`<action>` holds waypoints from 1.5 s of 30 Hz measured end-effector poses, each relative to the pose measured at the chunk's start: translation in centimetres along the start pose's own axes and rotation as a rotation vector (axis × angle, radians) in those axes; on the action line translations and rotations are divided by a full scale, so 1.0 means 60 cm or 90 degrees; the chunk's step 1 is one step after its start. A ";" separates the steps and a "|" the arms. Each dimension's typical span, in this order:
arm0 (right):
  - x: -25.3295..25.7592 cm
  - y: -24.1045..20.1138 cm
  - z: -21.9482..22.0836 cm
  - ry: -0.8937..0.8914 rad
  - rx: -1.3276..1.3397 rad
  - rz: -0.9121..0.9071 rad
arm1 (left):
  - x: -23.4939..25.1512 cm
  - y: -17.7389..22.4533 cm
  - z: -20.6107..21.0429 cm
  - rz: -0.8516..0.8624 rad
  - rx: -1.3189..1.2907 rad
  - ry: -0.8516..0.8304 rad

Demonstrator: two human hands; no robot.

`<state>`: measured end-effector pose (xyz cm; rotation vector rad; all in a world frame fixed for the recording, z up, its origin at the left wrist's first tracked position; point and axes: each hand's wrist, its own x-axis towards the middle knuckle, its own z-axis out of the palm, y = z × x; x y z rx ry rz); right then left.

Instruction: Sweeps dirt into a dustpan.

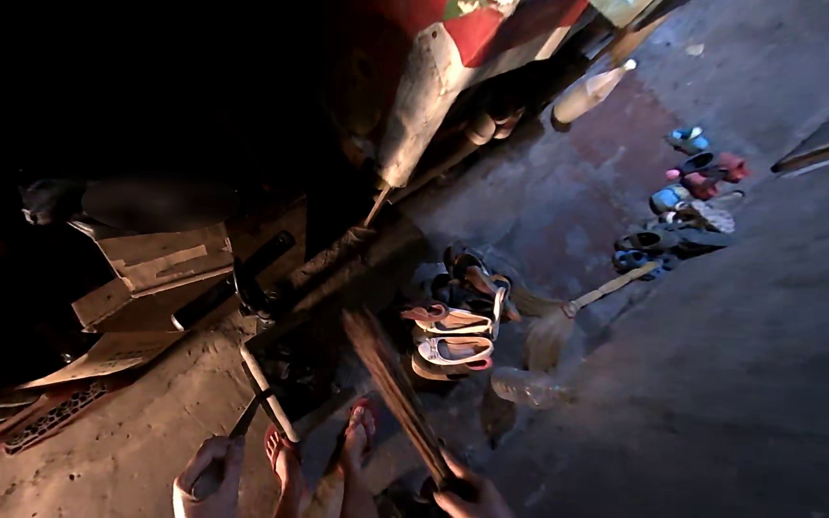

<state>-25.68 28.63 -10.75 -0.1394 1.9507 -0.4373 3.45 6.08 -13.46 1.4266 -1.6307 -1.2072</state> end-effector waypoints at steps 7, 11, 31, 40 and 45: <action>0.091 -0.021 0.074 -0.201 -0.093 0.081 | 0.004 -0.002 0.000 0.012 -0.026 0.023; 0.022 -0.022 -0.055 -0.167 -0.079 0.020 | 0.002 -0.008 0.001 0.013 -0.017 0.031; 0.091 -0.072 -0.142 -0.147 -0.244 -0.104 | 0.003 0.009 0.036 0.000 0.013 0.071; 0.207 -0.078 -0.029 -0.165 -0.288 0.051 | 0.016 0.047 0.050 -0.075 0.042 0.103; 0.120 -0.053 -0.027 -0.278 -0.257 0.021 | -0.004 0.006 0.033 -0.057 -0.094 0.165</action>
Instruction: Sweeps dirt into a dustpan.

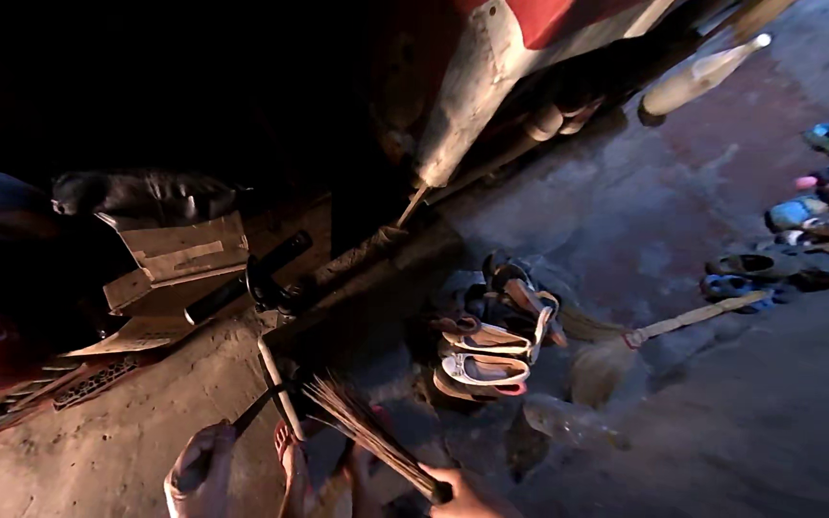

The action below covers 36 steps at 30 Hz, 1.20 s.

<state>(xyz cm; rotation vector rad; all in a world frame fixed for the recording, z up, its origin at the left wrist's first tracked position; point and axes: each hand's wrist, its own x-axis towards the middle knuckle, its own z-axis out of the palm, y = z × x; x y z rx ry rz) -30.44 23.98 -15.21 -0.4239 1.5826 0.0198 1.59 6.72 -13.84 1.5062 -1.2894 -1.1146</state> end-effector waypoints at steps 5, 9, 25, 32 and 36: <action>-0.138 0.067 -0.169 0.089 -0.059 -0.144 | -0.005 -0.023 -0.067 -0.073 -0.105 0.139; -0.150 0.037 -0.283 0.145 -0.103 -0.137 | -0.018 -0.047 -0.139 -0.060 -0.190 0.168; 0.116 -0.090 -0.120 0.008 -0.486 0.005 | -0.098 -0.045 -0.097 -0.067 -0.062 0.228; -0.074 -0.075 -0.233 0.060 -0.331 -0.139 | -0.105 -0.059 -0.117 -0.072 -0.032 0.214; 0.006 -0.168 -0.208 0.194 -0.326 -0.089 | -0.112 -0.065 -0.124 -0.066 -0.037 0.207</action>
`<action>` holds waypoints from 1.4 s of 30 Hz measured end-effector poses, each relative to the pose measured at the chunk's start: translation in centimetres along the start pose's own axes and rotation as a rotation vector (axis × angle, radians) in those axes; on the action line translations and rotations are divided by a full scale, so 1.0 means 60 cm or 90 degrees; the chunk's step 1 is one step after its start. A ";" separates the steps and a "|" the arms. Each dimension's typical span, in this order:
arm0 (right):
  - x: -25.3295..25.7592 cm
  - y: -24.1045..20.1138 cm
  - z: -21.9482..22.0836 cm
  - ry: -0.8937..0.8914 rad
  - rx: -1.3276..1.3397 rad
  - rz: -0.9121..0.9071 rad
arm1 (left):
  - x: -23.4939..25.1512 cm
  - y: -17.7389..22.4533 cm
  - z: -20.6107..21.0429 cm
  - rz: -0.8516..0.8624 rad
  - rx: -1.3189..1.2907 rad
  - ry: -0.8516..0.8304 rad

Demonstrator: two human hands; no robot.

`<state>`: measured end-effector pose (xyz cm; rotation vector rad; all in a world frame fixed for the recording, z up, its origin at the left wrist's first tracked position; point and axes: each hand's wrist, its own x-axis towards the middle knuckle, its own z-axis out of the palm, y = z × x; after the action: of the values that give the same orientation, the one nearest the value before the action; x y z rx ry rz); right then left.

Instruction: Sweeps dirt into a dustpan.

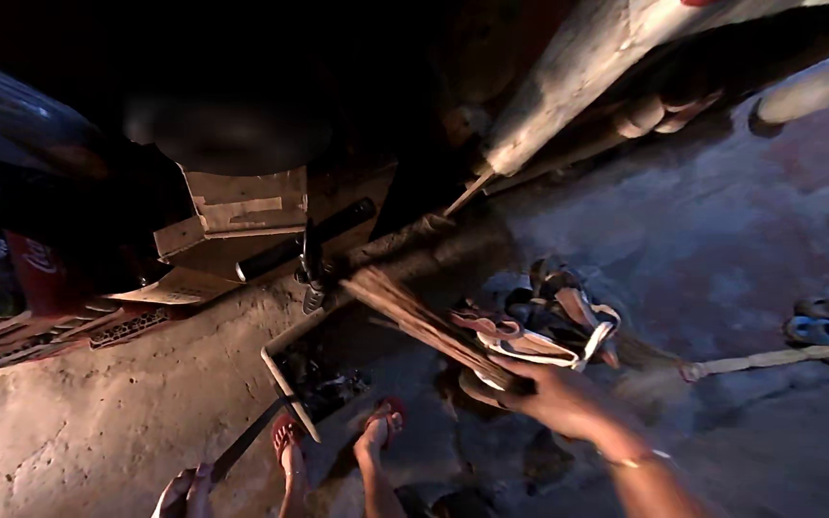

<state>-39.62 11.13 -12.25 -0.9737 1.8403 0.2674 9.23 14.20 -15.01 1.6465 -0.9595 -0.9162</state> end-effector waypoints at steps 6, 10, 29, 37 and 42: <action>0.025 -0.027 0.211 -0.210 -0.030 0.034 | -0.005 0.005 0.003 -0.018 0.014 0.017; -0.100 0.029 0.170 -0.210 -0.013 0.001 | -0.001 0.004 -0.013 -0.034 -0.015 0.016; 0.018 -0.132 0.350 -0.158 0.164 0.045 | 0.152 -0.022 -0.172 0.062 -0.028 -0.062; -0.183 -0.035 0.305 -0.124 0.232 -0.069 | 0.172 -0.036 -0.192 0.087 0.031 -0.148; -0.117 -0.082 0.391 0.049 0.398 0.015 | 0.171 -0.030 -0.193 0.088 0.079 -0.143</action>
<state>-19.14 24.80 -16.44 -0.5277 1.8332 -0.3252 24.09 9.51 -15.34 1.5808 -1.2900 -0.9774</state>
